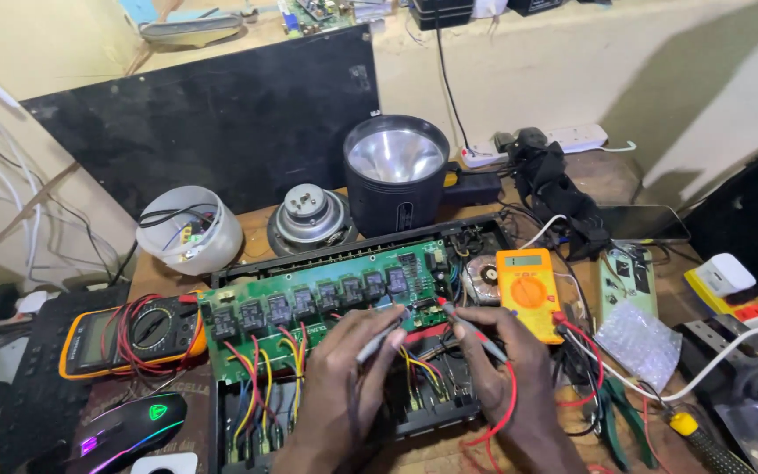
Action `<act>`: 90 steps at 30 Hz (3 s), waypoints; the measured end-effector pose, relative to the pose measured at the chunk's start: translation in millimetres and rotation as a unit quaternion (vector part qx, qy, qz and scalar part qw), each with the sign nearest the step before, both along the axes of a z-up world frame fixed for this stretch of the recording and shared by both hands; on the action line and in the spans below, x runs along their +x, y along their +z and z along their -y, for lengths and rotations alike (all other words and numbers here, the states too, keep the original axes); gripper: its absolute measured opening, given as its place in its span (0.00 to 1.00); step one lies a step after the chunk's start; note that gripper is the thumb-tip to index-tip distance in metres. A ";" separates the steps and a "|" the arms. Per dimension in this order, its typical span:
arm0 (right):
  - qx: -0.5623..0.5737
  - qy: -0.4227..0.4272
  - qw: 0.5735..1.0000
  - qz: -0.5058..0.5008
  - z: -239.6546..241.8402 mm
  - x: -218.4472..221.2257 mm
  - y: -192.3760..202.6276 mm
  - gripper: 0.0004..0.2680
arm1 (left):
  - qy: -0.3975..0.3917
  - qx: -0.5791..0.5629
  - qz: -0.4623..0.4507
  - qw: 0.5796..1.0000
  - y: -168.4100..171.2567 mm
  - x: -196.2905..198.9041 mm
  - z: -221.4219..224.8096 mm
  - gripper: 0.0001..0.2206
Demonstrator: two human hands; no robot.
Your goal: Testing various points on a circuit board using a digital multimeter to check for faults.
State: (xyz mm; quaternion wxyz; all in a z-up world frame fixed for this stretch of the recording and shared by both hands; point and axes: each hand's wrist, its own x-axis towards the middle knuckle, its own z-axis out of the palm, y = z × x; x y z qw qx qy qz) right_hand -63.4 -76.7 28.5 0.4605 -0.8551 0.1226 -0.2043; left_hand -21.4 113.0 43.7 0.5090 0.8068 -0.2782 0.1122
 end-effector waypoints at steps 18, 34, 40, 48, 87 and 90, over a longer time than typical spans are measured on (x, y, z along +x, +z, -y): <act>0.028 0.004 0.991 -0.133 6.5 3.1 -19.5 0.14 | 0.070 0.117 0.062 0.989 -28.4 0.5 17.3 0.15; 0.002 0.012 0.995 -0.103 7.5 4.5 -38.3 0.13 | 0.058 0.102 0.071 0.990 -27.4 2.2 17.2 0.16; -0.003 0.019 0.997 -0.073 6.9 5.5 -36.1 0.13 | 0.055 0.114 0.033 0.991 -28.2 3.6 17.9 0.17; -0.002 0.031 0.996 -0.083 9.2 6.0 -41.1 0.14 | 0.059 0.116 0.034 0.991 -31.4 5.8 19.0 0.16; 0.021 -0.005 0.988 -0.153 12.6 10.6 -33.0 0.14 | 0.143 0.091 -0.076 0.983 -64.2 16.2 28.0 0.15; 0.020 0.012 0.986 -0.163 15.1 11.7 -35.5 0.15 | 0.123 0.099 -0.025 0.987 -71.1 18.8 26.7 0.16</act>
